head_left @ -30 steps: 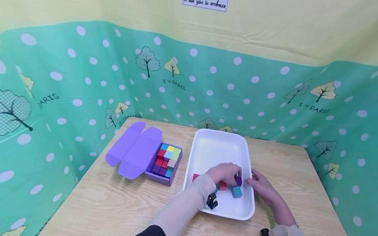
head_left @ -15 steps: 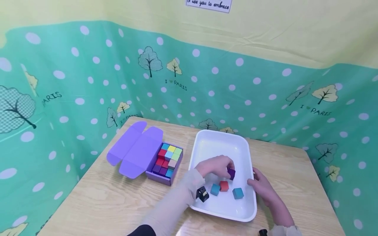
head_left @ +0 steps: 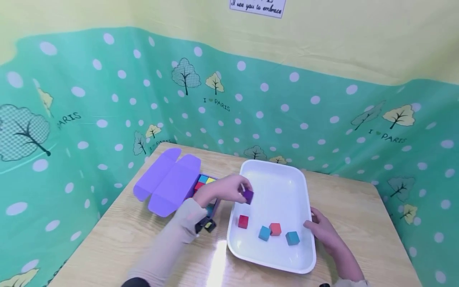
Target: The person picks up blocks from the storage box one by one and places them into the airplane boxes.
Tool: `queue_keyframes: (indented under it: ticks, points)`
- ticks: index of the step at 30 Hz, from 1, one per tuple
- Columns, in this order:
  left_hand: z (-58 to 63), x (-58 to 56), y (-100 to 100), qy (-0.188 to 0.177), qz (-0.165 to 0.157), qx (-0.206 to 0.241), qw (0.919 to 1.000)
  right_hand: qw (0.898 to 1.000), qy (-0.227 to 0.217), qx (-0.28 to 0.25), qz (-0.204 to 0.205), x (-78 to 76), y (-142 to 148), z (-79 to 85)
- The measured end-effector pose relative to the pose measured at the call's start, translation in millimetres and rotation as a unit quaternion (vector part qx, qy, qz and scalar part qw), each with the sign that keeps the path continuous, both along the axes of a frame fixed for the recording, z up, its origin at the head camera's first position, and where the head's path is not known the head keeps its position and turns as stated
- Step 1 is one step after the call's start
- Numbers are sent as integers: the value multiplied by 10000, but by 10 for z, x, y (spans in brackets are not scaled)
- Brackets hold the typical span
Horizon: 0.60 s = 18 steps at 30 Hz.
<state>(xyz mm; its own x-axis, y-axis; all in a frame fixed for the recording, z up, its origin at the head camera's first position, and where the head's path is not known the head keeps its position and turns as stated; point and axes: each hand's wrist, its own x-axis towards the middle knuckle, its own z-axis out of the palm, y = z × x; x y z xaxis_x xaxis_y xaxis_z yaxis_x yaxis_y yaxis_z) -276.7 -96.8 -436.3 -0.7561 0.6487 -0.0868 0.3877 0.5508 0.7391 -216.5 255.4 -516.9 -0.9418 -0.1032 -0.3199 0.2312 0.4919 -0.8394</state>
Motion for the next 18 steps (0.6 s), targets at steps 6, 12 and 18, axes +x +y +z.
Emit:
queue_keyframes:
  ticks: [6,12,18]
  points:
    - [42,118,-707,235,406,-255,9986,10000,-20,-10,-14,5,-11,-42]
    - [104,192,-1209,440,784,-625,9940,9999,-59,54,62,-3,-2,-15]
    - [52,207,-1393,435,927,-735,9920,9999,-120,-3,43,4,-21,-7]
